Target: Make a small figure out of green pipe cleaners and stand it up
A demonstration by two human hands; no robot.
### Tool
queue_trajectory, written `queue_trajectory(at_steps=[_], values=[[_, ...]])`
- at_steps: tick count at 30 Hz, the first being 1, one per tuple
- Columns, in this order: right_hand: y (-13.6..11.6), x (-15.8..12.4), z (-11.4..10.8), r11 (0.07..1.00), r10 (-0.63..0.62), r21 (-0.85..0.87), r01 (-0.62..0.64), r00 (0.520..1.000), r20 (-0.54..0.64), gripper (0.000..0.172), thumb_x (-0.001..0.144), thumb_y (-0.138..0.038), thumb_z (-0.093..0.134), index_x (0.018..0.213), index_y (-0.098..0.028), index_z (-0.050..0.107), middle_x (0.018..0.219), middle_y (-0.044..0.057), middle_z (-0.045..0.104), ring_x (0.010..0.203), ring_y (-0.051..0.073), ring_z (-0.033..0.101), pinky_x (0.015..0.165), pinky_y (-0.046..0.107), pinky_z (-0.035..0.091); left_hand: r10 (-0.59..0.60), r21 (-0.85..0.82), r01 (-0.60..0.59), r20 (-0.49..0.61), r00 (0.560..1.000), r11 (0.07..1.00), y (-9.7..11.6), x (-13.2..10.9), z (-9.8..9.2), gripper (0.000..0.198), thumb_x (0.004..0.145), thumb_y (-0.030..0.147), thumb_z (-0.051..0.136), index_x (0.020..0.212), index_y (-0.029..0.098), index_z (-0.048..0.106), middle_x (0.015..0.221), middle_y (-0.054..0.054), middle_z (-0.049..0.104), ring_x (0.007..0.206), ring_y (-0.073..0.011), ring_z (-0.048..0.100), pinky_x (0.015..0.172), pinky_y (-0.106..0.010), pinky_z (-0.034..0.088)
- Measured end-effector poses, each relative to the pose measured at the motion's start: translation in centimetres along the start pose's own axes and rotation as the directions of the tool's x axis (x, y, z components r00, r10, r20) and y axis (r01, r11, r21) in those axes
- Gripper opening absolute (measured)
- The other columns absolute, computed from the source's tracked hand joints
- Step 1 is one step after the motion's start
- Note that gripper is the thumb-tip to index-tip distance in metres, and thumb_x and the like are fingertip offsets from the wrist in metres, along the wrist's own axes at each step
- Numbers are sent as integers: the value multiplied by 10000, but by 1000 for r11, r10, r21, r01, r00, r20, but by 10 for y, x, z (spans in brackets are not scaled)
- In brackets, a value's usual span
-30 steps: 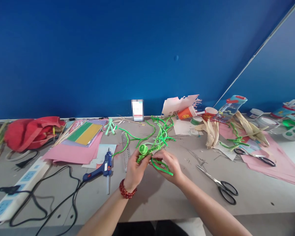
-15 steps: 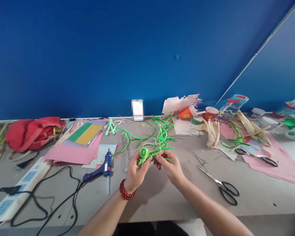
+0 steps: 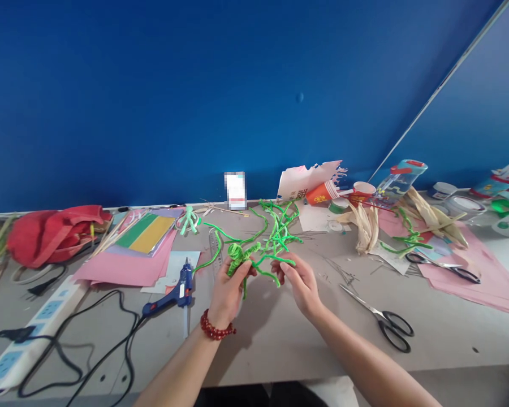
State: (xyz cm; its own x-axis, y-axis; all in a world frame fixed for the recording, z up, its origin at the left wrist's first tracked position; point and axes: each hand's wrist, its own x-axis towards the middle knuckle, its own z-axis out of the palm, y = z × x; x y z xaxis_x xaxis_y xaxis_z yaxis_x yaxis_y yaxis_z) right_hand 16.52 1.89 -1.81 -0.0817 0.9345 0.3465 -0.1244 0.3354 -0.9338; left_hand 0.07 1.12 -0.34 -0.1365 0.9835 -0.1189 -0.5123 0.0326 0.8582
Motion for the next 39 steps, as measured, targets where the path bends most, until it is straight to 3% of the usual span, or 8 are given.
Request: queue_trajectory(at_steps=[3, 5, 9, 13, 16, 20, 29, 39], values=[[0, -1, 0, 986, -163, 10, 164, 970, 182, 391, 974, -423, 406, 844, -174, 678, 698, 57, 620, 627, 180, 583, 551, 297, 491, -21, -44, 22, 6, 1000, 999, 4, 0, 3, 259, 655, 266, 830, 824, 170, 659, 753, 15, 685, 614, -99, 613, 639, -236, 507], [-1, -1, 1, 952, -275, -75, 298, 934, 228, 280, 955, -359, 467, 954, -185, 687, 786, 73, 649, 675, 186, 595, 593, 313, 513, -16, -53, 18, 40, 999, 998, 5, 0, 3, 249, 665, 255, 826, 828, 171, 658, 752, 17, 680, 611, -95, 607, 647, -236, 505], [0, -1, 6, 861, -398, -274, 428, 903, 161, 205, 886, -151, 579, 1064, -229, 644, 838, 47, 661, 642, 145, 581, 625, 291, 525, -20, -55, 24, 74, 997, 998, 5, -1, 3, 244, 655, 219, 836, 813, 168, 657, 715, 18, 672, 623, -98, 606, 641, -230, 499], [5, 0, 8, 883, -403, -238, 406, 913, 63, 233, 861, -113, 616, 1054, -241, 592, 904, 59, 680, 787, 171, 660, 657, 281, 558, -53, -70, 57, 67, 996, 996, 4, -2, 3, 251, 628, 210, 852, 797, 166, 671, 730, 9, 683, 612, -98, 601, 608, -228, 496], [4, 4, 5, 798, -509, -286, 530, 847, 151, 322, 843, -69, 630, 1109, -249, 608, 947, 69, 708, 900, 197, 687, 742, 309, 574, -81, -74, 88, 86, 993, 993, 3, -1, 3, 246, 619, 213, 855, 788, 163, 684, 723, 9, 684, 600, -95, 593, 600, -227, 497], [0, 9, 2, 691, -587, -358, 628, 776, 229, 380, 852, -44, 612, 1168, -256, 619, 927, 67, 722, 863, 190, 700, 730, 306, 571, -101, -42, 105, 98, 990, 994, 2, -2, 2, 234, 625, 211, 852, 780, 151, 688, 702, 3, 686, 599, -89, 586, 599, -212, 484], [-4, 10, 0, 678, -558, -410, 609, 791, 252, 291, 872, -118, 604, 1137, -234, 638, 928, 83, 725, 852, 209, 695, 722, 319, 561, -99, -25, 102, 122, 988, 994, 4, -6, 3, 255, 596, 199, 867, 766, 157, 681, 713, -4, 714, 620, -108, 610, 626, -225, 495], [-11, 5, 11, 861, -393, -285, 421, 907, 153, 64, 875, -165, 609, 883, -218, 643, 801, 58, 692, 764, 197, 647, 693, 324, 530, 66, 62, -75, 141, 988, 995, -3, -8, -6, 244, 681, 270, 829, 865, 189, 689, 797, -1, 683, 720, -127, 624, 702, -241, 513]])
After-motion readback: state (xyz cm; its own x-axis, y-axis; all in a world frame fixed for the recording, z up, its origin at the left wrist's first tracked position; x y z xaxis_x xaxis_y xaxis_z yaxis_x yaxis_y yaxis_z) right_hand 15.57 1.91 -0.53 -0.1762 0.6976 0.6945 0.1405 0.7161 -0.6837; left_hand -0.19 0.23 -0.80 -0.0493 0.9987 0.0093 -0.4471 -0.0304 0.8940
